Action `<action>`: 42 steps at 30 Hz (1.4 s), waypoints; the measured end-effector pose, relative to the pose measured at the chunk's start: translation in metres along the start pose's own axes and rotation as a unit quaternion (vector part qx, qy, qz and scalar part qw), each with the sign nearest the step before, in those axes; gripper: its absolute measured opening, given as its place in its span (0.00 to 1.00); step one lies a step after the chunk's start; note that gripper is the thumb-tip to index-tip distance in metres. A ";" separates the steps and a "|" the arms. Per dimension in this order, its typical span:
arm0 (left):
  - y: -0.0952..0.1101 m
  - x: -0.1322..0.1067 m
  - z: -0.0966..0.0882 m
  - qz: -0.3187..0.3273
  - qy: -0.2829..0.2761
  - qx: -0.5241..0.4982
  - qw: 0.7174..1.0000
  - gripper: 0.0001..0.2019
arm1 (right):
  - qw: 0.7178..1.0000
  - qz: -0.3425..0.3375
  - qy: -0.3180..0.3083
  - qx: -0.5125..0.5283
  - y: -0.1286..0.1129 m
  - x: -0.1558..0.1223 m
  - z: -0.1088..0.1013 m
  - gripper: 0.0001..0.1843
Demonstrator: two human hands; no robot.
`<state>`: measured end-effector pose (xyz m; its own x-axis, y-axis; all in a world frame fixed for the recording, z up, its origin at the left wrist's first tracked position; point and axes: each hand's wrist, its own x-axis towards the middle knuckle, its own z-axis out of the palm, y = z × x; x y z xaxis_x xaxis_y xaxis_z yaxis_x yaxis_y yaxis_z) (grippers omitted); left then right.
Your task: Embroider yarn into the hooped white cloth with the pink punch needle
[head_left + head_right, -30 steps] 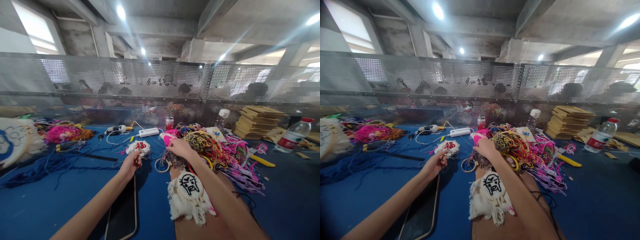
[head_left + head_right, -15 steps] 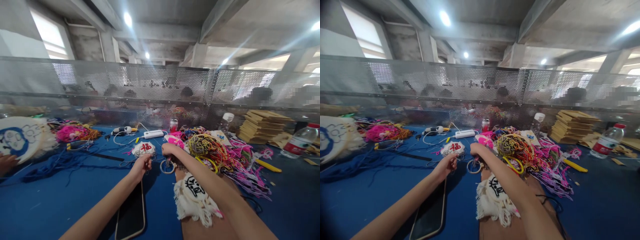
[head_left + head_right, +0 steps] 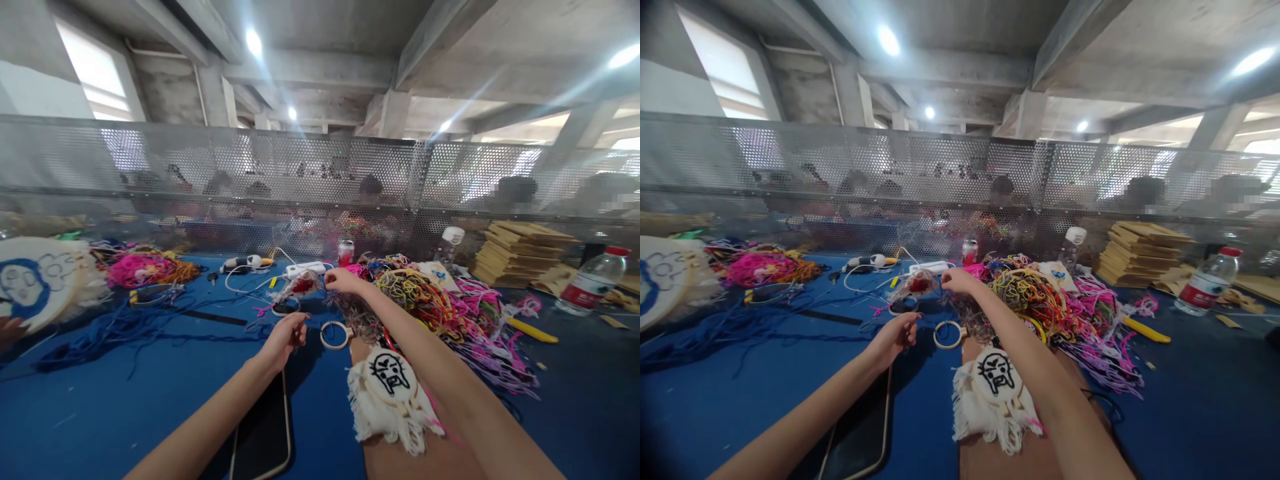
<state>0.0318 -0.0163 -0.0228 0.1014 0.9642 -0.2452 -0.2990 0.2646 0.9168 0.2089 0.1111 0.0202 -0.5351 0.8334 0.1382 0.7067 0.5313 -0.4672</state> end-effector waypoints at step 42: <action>0.012 -0.006 0.004 0.099 -0.109 0.057 0.987 0.12 | 0.964 -0.049 0.189 0.180 -0.113 0.027 -0.139 0.04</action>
<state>0.0310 -0.0191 -0.0090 0.2582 0.9661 0.0042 -0.2251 0.0559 0.9727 0.1790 0.0945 0.1978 -0.3370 0.8138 0.4734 0.4182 0.5799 -0.6992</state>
